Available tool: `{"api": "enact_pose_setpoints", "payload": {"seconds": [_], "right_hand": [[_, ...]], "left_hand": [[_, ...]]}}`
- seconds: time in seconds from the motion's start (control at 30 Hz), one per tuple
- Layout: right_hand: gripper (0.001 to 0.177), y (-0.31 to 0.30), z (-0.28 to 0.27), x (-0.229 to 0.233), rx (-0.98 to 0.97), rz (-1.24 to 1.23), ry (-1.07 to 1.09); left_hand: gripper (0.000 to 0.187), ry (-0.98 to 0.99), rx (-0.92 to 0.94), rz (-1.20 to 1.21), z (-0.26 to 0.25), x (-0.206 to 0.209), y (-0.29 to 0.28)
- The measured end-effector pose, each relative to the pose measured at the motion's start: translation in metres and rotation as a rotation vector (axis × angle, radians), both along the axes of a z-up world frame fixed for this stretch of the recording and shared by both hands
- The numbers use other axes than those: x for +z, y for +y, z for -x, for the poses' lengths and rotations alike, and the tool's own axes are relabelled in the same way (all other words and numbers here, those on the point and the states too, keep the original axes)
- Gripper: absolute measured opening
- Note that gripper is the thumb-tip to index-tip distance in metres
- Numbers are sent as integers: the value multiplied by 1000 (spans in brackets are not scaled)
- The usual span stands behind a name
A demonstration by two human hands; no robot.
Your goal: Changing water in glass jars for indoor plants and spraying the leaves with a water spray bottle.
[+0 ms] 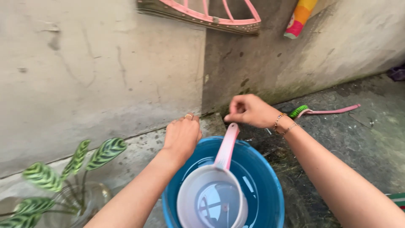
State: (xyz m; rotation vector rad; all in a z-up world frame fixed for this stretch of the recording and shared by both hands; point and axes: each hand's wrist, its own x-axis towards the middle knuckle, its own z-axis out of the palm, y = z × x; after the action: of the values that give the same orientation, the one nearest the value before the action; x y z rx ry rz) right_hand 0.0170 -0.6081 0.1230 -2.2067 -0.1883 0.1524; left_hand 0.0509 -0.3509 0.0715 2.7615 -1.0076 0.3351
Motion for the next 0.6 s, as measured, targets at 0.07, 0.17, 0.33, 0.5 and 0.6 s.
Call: {"api": "enact_pose_setpoints", "payload": {"seconds": [0.07, 0.17, 0.33, 0.5, 0.6], "right_hand": [[29, 40, 12, 20, 130, 97, 6], [44, 80, 32, 27, 377, 414, -20], [60, 123, 69, 21, 474, 1038, 6], [52, 113, 79, 16, 512, 1389, -45], [56, 108, 79, 37, 482, 1397, 314]], "left_hand": [[21, 9, -10, 21, 11, 8, 17], [21, 33, -30, 42, 28, 17, 42], [29, 47, -62, 29, 54, 27, 81], [27, 102, -57, -54, 71, 29, 117], [28, 107, -60, -81, 82, 36, 137]]}}
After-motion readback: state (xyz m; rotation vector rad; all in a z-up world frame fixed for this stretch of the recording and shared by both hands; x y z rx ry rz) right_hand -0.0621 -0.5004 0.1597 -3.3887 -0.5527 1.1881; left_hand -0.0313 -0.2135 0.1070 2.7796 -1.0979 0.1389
